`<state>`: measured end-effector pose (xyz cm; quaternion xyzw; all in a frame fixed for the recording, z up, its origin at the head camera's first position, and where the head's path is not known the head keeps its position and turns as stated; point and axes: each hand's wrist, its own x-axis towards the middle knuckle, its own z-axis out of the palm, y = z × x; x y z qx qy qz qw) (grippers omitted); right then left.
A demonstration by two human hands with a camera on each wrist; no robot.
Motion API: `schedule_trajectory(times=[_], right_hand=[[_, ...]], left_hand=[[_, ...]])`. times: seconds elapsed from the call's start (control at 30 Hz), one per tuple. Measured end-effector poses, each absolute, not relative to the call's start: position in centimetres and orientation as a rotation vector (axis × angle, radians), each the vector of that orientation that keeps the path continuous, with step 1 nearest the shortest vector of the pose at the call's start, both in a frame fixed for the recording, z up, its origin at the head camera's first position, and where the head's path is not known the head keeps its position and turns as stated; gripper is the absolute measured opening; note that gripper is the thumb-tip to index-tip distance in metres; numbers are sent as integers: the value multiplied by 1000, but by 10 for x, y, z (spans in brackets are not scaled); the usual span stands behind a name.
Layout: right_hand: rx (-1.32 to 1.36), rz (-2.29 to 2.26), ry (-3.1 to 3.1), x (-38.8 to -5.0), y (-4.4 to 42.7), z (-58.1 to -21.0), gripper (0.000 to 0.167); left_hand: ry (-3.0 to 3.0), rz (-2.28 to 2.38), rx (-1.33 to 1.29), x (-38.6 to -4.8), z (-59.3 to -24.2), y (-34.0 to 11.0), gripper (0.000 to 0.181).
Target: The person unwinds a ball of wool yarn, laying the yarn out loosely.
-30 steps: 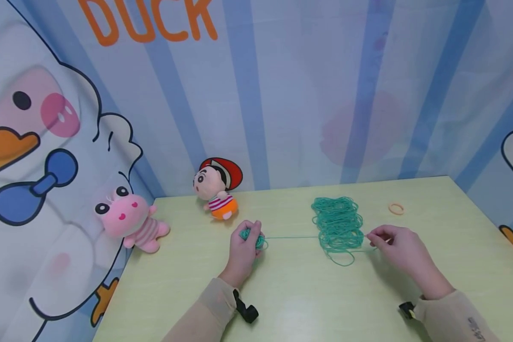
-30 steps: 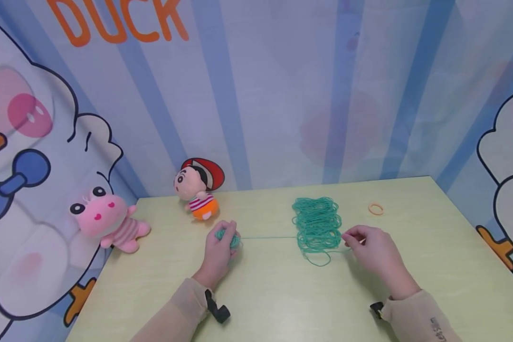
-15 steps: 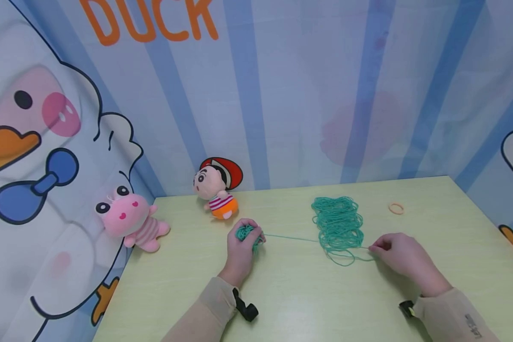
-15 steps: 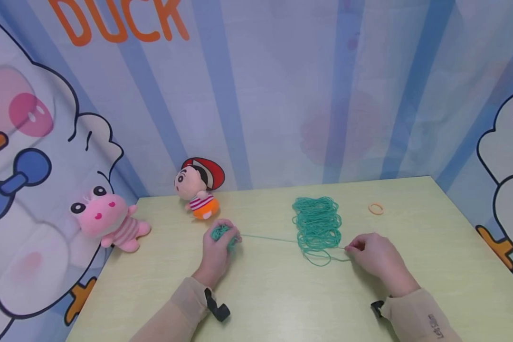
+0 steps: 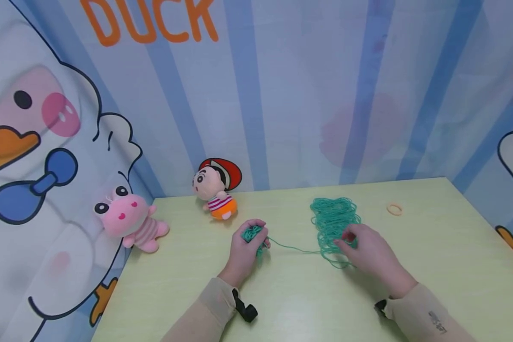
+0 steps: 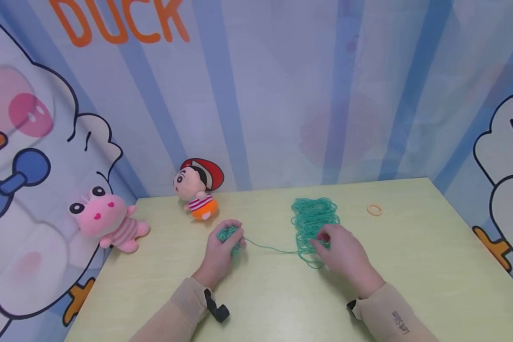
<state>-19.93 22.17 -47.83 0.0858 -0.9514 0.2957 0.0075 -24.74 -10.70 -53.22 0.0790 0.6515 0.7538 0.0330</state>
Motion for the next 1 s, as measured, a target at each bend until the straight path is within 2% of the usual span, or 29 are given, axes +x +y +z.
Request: schedule_trajectory(times=[0.1, 0.3, 0.43, 0.6, 0.83, 1.0], right_hand=[[400, 1088, -2897, -199, 188, -473, 30], [560, 1290, -2945, -205, 131, -472, 48], [604, 1264, -2971, -212, 111, -478, 38], [607, 1277, -2934, -215, 108, -480, 20], [494, 1304, -2798, -209, 123, -466, 17], [437, 1299, -2666, -205, 141, -461, 15]], left_hand=[[1984, 2328, 284, -248, -531, -107, 47], [1959, 2303, 305, -247, -532, -106, 46], [1956, 2288, 332, -248, -533, -104, 50], [1954, 2281, 355, -248, -534, -104, 50], [2038, 2261, 345, -247, -533, -107, 46], [1944, 2309, 364, -244, -532, -107, 35]])
